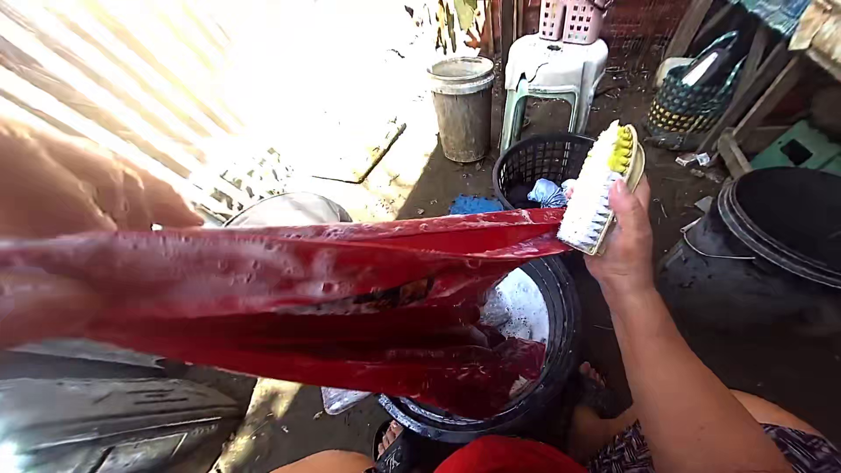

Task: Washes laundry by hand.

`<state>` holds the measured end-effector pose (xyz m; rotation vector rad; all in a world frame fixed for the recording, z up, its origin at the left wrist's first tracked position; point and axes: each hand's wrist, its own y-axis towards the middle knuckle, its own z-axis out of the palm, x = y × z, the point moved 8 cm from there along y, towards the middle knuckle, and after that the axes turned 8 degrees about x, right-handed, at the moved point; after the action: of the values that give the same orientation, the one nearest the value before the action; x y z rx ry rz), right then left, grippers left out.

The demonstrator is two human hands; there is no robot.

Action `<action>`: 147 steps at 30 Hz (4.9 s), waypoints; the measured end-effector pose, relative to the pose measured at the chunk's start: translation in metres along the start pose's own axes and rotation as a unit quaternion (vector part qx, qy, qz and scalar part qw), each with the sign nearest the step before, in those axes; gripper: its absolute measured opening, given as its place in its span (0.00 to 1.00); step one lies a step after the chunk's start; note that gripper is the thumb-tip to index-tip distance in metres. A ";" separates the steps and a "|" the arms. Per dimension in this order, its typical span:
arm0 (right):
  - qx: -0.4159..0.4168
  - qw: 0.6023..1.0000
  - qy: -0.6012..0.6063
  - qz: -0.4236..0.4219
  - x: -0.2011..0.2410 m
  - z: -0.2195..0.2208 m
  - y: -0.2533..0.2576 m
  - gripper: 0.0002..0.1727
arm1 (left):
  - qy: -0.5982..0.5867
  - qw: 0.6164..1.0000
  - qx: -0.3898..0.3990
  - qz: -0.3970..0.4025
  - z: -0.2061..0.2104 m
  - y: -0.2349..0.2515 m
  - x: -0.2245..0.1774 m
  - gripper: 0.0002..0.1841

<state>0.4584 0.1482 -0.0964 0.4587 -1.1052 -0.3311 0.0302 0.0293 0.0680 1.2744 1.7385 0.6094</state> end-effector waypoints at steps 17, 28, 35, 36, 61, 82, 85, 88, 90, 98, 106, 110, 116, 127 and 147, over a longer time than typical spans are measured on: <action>0.086 0.706 -0.503 0.491 -0.344 -0.105 -0.107 0.50 | 0.220 0.816 0.202 -0.495 0.134 -0.393 0.122 0.26; 0.460 0.749 -0.390 0.276 -0.292 0.213 -0.178 0.45 | 0.245 0.779 0.052 -0.574 0.132 -0.401 0.126 0.22; 0.425 0.673 -0.502 0.339 -0.346 0.136 -0.159 0.41 | 0.257 0.753 0.076 -0.601 0.133 -0.401 0.126 0.20; 0.363 0.668 -0.536 0.367 -0.358 0.090 -0.140 0.43 | 0.251 0.751 0.081 -0.606 0.134 -0.400 0.128 0.19; 0.454 0.700 -0.450 0.318 -0.334 0.200 -0.180 0.44 | 0.260 0.738 0.119 -0.612 0.134 -0.391 0.129 0.17; 0.372 0.689 -0.497 0.375 -0.359 0.168 -0.140 0.48 | 0.270 0.734 0.141 -0.607 0.137 -0.396 0.133 0.18; 0.507 0.697 -0.401 0.311 -0.335 0.272 -0.185 0.47 | 0.275 0.732 0.138 -0.608 0.136 -0.396 0.131 0.17; 0.438 0.688 -0.467 0.342 -0.359 0.191 -0.149 0.45 | 0.270 0.735 0.135 -0.607 0.136 -0.392 0.131 0.17; 0.305 0.670 -0.540 0.408 -0.381 0.080 -0.113 0.46 | 0.271 0.739 0.133 -0.602 0.136 -0.390 0.132 0.17; 0.493 0.716 -0.381 0.315 -0.314 0.260 -0.203 0.45 | 0.272 0.732 0.142 -0.608 0.137 -0.392 0.131 0.17; 0.265 0.646 -0.579 0.421 -0.354 0.017 -0.141 0.49 | 0.269 0.738 0.149 -0.601 0.136 -0.389 0.134 0.18; 0.447 0.692 -0.460 0.332 -0.319 0.197 -0.193 0.45 | 0.275 0.731 0.151 -0.606 0.136 -0.391 0.135 0.18; 0.384 0.673 -0.499 0.387 -0.338 0.108 -0.172 0.44 | 0.260 0.733 0.148 -0.612 0.134 -0.388 0.134 0.18; 0.275 0.840 -0.009 0.467 -0.251 0.173 -0.121 0.55 | 0.054 0.776 0.129 -0.615 0.156 -0.270 0.142 0.11; 0.147 0.969 0.199 -0.022 0.114 0.069 -0.018 0.39 | 0.067 0.769 0.509 -0.380 0.336 -0.197 0.118 0.20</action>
<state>0.4432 0.0657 0.0088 0.7782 -0.7517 -0.1042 0.2094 0.0343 -0.2977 0.9750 2.5880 -0.8722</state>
